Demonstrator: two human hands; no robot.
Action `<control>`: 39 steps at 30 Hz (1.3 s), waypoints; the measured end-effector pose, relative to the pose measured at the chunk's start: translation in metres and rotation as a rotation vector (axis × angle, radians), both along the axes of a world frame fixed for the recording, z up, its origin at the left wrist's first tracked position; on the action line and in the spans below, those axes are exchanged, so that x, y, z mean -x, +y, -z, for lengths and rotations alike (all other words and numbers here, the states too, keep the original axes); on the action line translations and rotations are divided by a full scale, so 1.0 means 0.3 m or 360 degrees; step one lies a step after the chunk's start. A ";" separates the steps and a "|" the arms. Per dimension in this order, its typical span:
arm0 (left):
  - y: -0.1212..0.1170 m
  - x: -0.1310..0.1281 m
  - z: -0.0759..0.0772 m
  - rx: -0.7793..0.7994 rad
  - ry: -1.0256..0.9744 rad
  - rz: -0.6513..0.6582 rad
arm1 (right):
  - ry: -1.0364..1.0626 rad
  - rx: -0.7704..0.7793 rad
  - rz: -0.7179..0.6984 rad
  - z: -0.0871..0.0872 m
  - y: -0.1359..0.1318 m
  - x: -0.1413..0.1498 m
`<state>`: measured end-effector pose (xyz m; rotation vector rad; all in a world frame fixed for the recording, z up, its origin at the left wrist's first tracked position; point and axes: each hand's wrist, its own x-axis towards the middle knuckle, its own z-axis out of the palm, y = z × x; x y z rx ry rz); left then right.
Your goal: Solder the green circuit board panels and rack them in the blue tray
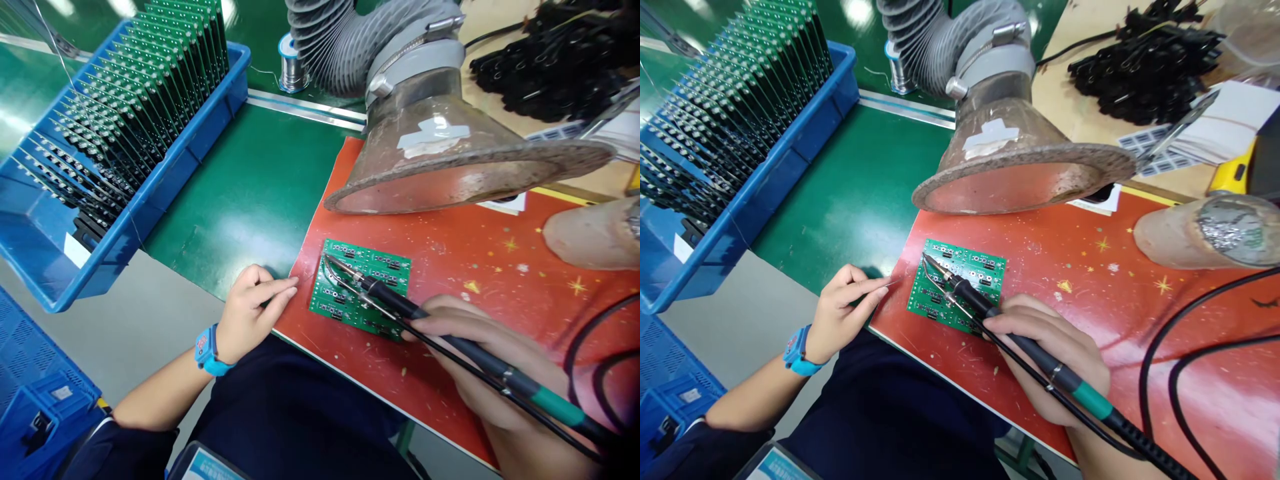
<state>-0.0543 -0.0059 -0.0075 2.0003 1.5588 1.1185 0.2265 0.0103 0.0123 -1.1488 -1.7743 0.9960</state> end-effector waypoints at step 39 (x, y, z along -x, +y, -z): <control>-0.012 -0.023 0.064 -0.0035 -0.0091 0.0117 | -0.0015 -0.0423 -0.0509 0.044 -0.005 -0.065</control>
